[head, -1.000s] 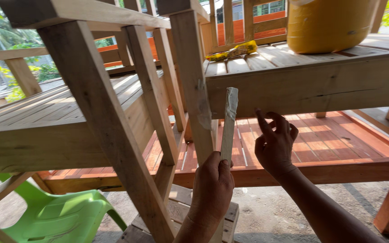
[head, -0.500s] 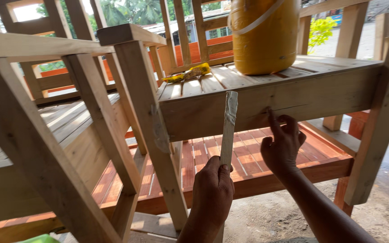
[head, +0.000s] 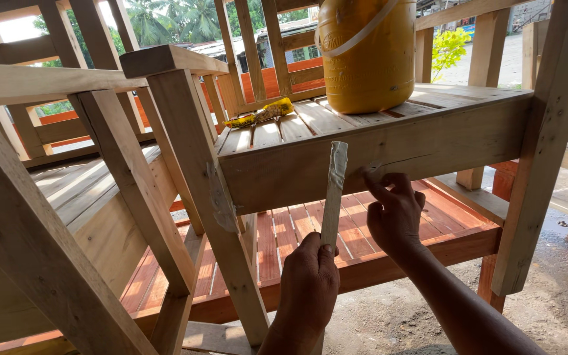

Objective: The person uses a small stick to apply a white filler paste from a yellow container into the joints and gaps of a wooden chair. They work on the armrest, seat frame, and leg joints, smoothing the filler into the crevices.

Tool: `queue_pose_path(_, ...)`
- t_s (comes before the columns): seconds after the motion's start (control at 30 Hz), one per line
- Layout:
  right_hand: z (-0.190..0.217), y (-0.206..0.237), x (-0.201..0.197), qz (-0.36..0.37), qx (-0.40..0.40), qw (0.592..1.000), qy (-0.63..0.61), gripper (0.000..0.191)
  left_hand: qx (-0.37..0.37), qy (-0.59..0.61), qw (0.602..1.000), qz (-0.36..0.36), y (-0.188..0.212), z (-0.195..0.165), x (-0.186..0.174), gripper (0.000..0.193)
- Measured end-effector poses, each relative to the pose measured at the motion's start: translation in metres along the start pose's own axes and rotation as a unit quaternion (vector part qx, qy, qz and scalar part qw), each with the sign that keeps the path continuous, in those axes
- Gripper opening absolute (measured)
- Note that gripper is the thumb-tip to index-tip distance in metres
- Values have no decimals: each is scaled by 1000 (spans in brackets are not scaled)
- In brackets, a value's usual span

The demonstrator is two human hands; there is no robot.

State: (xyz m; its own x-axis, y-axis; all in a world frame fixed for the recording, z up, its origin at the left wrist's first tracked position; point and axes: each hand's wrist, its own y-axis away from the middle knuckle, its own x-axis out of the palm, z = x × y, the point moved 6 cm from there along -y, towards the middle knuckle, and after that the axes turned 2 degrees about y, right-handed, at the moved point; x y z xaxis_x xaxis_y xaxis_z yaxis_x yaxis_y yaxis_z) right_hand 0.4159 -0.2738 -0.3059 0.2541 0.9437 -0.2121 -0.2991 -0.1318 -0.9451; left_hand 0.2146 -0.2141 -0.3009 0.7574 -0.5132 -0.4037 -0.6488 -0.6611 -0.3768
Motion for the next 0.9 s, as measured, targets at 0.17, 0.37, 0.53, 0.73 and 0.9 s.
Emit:
queue_pose_path(0.17, 34, 2, -29, -87, -74, 993, -27, 74, -22, -7, 1000, 10, -5, 6, 4, 28)
queue_pose_path(0.37, 52, -1, -27, -100, -205, 964, 139, 68, -12, -73, 997, 12, -11, 10, 8, 26)
queue_pose_path(0.53, 30, -12, -16, -70, -199, 962, 175, 70, -25, -111, 993, 26, -12, 8, 13, 25)
queue_pose_path(0.73, -10, -19, -12, -62, -101, 975, 189, 75, -4, -107, 994, 4, -14, 0, 14, 25)
queue_pose_path(0.9, -38, -11, 6, 5, 21, 1000, -23, 73, 6, -87, 996, -8, -18, 2, 10, 26)
